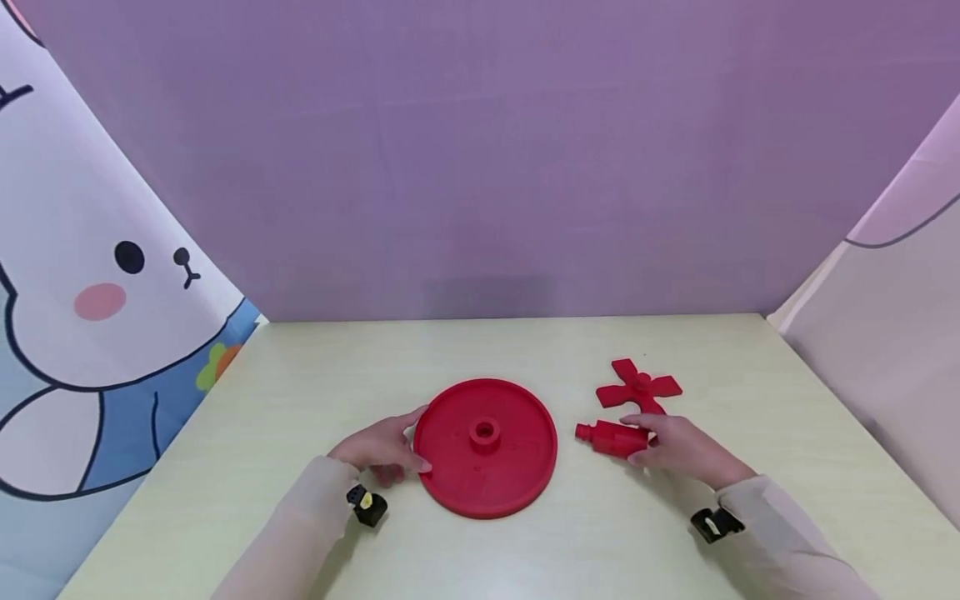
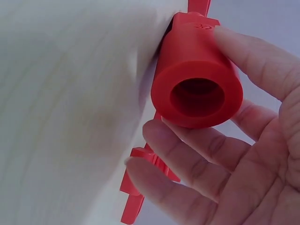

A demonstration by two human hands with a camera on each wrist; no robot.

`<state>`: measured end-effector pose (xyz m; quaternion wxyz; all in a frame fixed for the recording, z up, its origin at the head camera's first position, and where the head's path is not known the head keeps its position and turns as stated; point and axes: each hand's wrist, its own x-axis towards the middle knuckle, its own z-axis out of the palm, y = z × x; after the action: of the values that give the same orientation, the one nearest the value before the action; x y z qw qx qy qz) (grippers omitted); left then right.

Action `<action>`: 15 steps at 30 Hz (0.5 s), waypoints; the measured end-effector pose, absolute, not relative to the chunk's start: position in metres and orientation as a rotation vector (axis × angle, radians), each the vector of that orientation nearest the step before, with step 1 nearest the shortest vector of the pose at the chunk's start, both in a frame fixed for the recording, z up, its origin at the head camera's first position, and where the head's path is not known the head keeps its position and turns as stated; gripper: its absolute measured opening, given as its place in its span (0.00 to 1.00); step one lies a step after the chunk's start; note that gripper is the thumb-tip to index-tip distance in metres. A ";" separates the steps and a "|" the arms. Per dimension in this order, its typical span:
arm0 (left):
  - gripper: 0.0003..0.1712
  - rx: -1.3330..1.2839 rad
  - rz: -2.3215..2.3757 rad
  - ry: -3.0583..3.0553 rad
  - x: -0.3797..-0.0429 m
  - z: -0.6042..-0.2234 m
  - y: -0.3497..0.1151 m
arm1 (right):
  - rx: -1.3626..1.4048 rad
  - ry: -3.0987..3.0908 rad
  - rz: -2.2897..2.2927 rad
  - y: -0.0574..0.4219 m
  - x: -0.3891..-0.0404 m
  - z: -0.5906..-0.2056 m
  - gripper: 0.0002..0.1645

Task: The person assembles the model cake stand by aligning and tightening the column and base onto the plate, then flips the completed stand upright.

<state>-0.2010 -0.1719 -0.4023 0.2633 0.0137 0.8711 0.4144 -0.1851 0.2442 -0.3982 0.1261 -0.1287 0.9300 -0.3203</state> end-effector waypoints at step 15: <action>0.60 0.126 1.155 2.291 -0.199 -0.404 -0.175 | -0.382 2.743 -0.847 0.242 -0.186 -0.400 0.39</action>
<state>-0.1991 -0.1747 -0.4037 0.2823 0.0470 0.8555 0.4314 -0.1862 0.2423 -0.4002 0.1226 -0.1308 0.9400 -0.2902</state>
